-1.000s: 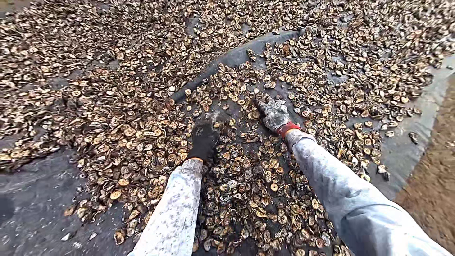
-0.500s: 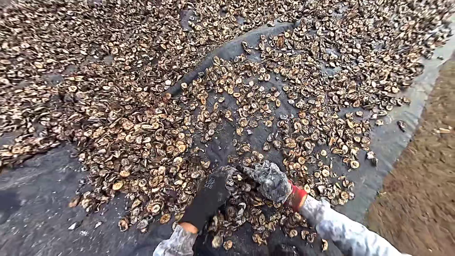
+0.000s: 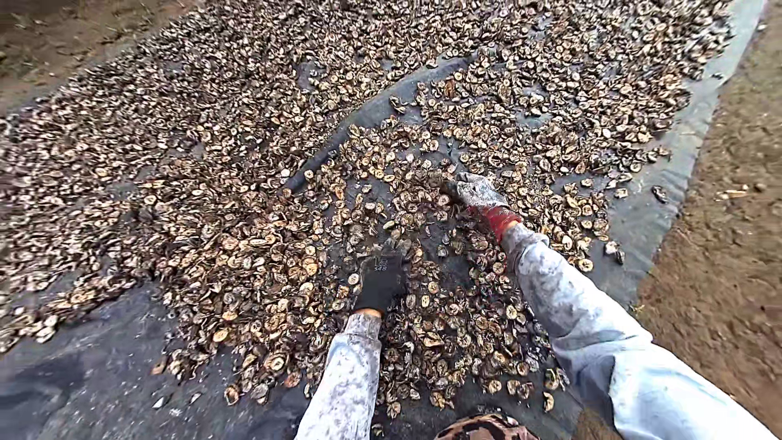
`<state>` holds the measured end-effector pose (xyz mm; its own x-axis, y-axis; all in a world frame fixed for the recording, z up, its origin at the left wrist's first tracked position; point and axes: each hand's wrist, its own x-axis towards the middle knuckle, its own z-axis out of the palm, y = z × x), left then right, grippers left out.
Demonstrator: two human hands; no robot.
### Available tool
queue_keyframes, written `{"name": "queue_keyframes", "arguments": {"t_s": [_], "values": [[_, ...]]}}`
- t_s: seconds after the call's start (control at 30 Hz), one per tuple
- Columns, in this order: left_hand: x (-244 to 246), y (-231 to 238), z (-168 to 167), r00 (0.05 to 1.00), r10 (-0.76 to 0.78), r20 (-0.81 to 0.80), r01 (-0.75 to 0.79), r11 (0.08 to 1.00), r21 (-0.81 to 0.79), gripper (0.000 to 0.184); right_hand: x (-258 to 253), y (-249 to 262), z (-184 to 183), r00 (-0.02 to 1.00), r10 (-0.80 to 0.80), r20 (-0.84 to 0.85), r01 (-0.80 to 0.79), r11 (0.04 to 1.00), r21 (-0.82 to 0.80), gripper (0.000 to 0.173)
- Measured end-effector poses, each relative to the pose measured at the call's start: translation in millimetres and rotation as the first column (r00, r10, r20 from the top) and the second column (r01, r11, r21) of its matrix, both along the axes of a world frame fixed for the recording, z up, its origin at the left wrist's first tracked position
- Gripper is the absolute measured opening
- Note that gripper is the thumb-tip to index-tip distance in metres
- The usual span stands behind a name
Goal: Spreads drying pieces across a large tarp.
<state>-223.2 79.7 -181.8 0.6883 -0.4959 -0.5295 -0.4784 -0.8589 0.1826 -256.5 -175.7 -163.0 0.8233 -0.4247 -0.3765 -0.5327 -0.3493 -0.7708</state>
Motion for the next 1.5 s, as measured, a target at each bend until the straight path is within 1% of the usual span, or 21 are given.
{"name": "queue_keyframes", "arguments": {"t_s": [0.1, 0.2, 0.27, 0.33, 0.4, 0.47, 0.57, 0.63, 0.7, 0.83, 0.9, 0.97, 1.03, 1.1, 1.13, 1.2, 1.23, 1.33, 1.4, 1.47, 1.5], "values": [[-14.3, 4.2, 4.9, 0.995, 0.051, 0.082, -0.047, 0.997, -0.060, 0.054, 32.2, -4.0, -14.7, 0.991, 0.101, -0.083, -0.118, 0.967, -0.227, 0.048], [-35.6, 6.1, -7.3, 0.998, -0.056, 0.024, 0.056, 0.998, 0.029, 0.078, 64.7, 25.7, -49.1, 0.957, 0.217, -0.194, -0.280, 0.869, -0.408, 0.081], [-43.9, 12.2, -10.1, 0.993, -0.113, 0.019, 0.113, 0.994, -0.001, 0.066, 67.6, 47.8, -69.4, 0.930, 0.336, -0.152, -0.367, 0.812, -0.455, 0.067], [-41.7, 22.5, -1.3, 0.997, -0.068, 0.043, 0.073, 0.991, -0.111, 0.056, 56.6, 45.8, -74.2, 0.922, 0.388, 0.020, -0.340, 0.832, -0.439, 0.040], [-35.5, 26.1, 16.4, 0.989, 0.086, 0.122, -0.056, 0.970, -0.236, 0.045, 40.1, 31.8, -57.1, 0.946, 0.307, 0.107, -0.243, 0.887, -0.391, 0.035], [-30.8, 20.6, 23.6, 0.969, 0.177, 0.173, -0.128, 0.956, -0.263, 0.051, 12.7, 19.9, -43.2, 0.962, 0.268, 0.053, -0.215, 0.862, -0.459, 0.044], [-39.9, 10.0, 4.9, 0.991, 0.131, -0.015, -0.131, 0.991, 0.000, 0.087, -52.3, 35.8, -45.9, 0.938, 0.276, -0.208, -0.344, 0.797, -0.496, 0.084], [-54.9, 11.5, -3.0, 0.995, 0.067, -0.076, -0.063, 0.996, 0.056, 0.075, -92.9, 61.5, -58.2, 0.921, 0.317, -0.225, -0.387, 0.798, -0.461, 0.070], [-58.3, 25.3, 5.0, 0.991, 0.108, -0.074, -0.116, 0.988, -0.104, 0.052, -112.8, 75.2, -58.3, 0.911, 0.385, -0.147, -0.409, 0.805, -0.429, 0.046], [-30.5, 55.9, 19.7, 0.932, 0.362, 0.033, -0.323, 0.866, -0.381, 0.046, -99.9, 80.6, -35.5, 0.962, 0.273, -0.028, -0.269, 0.917, -0.296, 0.050], [-20.4, 68.1, 13.7, 0.965, 0.257, 0.059, -0.232, 0.933, -0.274, 0.056, -91.8, 105.2, -29.8, 0.920, 0.363, -0.151, -0.393, 0.850, -0.351, 0.076], [-27.9, 80.0, 9.9, 0.997, 0.032, -0.068, -0.030, 0.999, 0.035, 0.092, -101.7, 148.9, -32.3, 0.797, 0.516, -0.314, -0.600, 0.732, -0.322, 0.100], [-50.3, 95.7, 16.9, 0.974, -0.099, -0.204, 0.139, 0.972, 0.188, 0.106, -133.6, 187.7, -41.8, 0.776, 0.575, -0.258, -0.630, 0.686, -0.364, 0.089], [-58.9, 105.6, 37.4, 0.952, -0.121, -0.282, 0.186, 0.958, 0.217, 0.079, -158.9, 205.7, -46.6, 0.846, 0.529, -0.070, -0.513, 0.770, -0.379, 0.059], [-58.0, 104.7, 49.8, 0.947, -0.096, -0.306, 0.163, 0.966, 0.200, 0.063, -161.7, 201.5, -38.6, 0.872, 0.488, -0.040, -0.479, 0.833, -0.277, 0.052], [-45.1, 99.5, 64.2, 0.969, -0.034, -0.244, 0.061, 0.993, 0.101, 0.050, -145.0, 175.3, -3.9, 0.921, 0.368, -0.124, -0.368, 0.930, 0.030, 0.044], [-38.5, 99.0, 63.6, 0.983, 0.012, -0.183, -0.007, 1.000, 0.029, 0.046, -136.3, 162.2, 4.1, 0.949, 0.276, -0.155, -0.269, 0.961, 0.068, 0.040], [-26.7, 95.1, 51.5, 0.996, 0.086, 0.029, -0.077, 0.971, -0.227, 0.046, -130.8, 131.6, 0.0, 0.986, 0.123, -0.108, -0.136, 0.984, -0.112, 0.037], [-22.1, 82.9, 38.1, 0.994, 0.071, 0.085, -0.048, 0.967, -0.252, 0.069, -143.2, 117.6, -4.2, 0.987, 0.146, -0.071, -0.160, 0.951, -0.266, 0.053], [-30.0, 72.5, 13.9, 1.000, -0.012, -0.015, 0.010, 0.995, -0.099, 0.101, -166.6, 116.4, -14.9, 0.955, 0.233, -0.185, -0.286, 0.891, -0.352, 0.092], [-45.0, 71.2, 3.5, 0.992, -0.066, -0.105, 0.062, 0.997, -0.045, 0.105, -176.1, 123.5, -24.0, 0.921, 0.279, -0.271, -0.371, 0.838, -0.401, 0.105]]}}
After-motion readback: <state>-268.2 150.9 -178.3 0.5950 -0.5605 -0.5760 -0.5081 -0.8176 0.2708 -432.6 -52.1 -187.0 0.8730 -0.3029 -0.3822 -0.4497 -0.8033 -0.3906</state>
